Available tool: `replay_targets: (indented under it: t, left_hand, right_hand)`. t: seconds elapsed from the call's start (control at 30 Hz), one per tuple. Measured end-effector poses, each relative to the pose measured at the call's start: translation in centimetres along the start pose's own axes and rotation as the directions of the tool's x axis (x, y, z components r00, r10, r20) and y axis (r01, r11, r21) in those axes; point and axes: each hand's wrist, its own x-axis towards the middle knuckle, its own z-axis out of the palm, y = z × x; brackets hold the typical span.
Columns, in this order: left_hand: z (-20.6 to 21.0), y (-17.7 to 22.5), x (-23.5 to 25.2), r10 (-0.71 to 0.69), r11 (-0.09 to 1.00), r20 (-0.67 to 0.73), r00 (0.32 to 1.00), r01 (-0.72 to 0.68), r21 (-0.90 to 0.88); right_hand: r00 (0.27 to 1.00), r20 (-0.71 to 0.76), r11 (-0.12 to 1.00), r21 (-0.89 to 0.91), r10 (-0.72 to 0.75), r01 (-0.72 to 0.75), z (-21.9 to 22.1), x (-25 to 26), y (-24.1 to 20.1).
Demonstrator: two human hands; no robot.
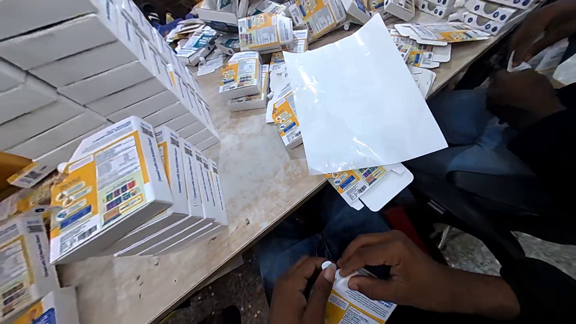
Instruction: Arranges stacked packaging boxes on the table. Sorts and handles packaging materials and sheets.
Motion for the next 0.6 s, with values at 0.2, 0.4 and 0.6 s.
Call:
replay_targets:
  t: [0.2,0.4,0.6]
  left_hand:
    - [0.8,-0.3,-0.5,0.049,0.998,-0.144,0.988,-0.053,-0.024]
    - [1.6,-0.4,-0.6,0.14,0.99,-0.245,0.959,-0.141,0.017]
    - [2.1,-0.8,-0.5,0.189,0.982,-0.287,0.939,-0.188,0.031]
  right_hand:
    - [1.0,-0.013,0.999,-0.052,0.007,-0.008,0.4,0.2,-0.1]
    - [0.998,0.047,0.994,-0.102,-0.028,0.033,0.0,0.7,-0.5]
    - [0.989,0.109,0.976,-0.18,-0.103,0.121,0.4,1.2,-0.6]
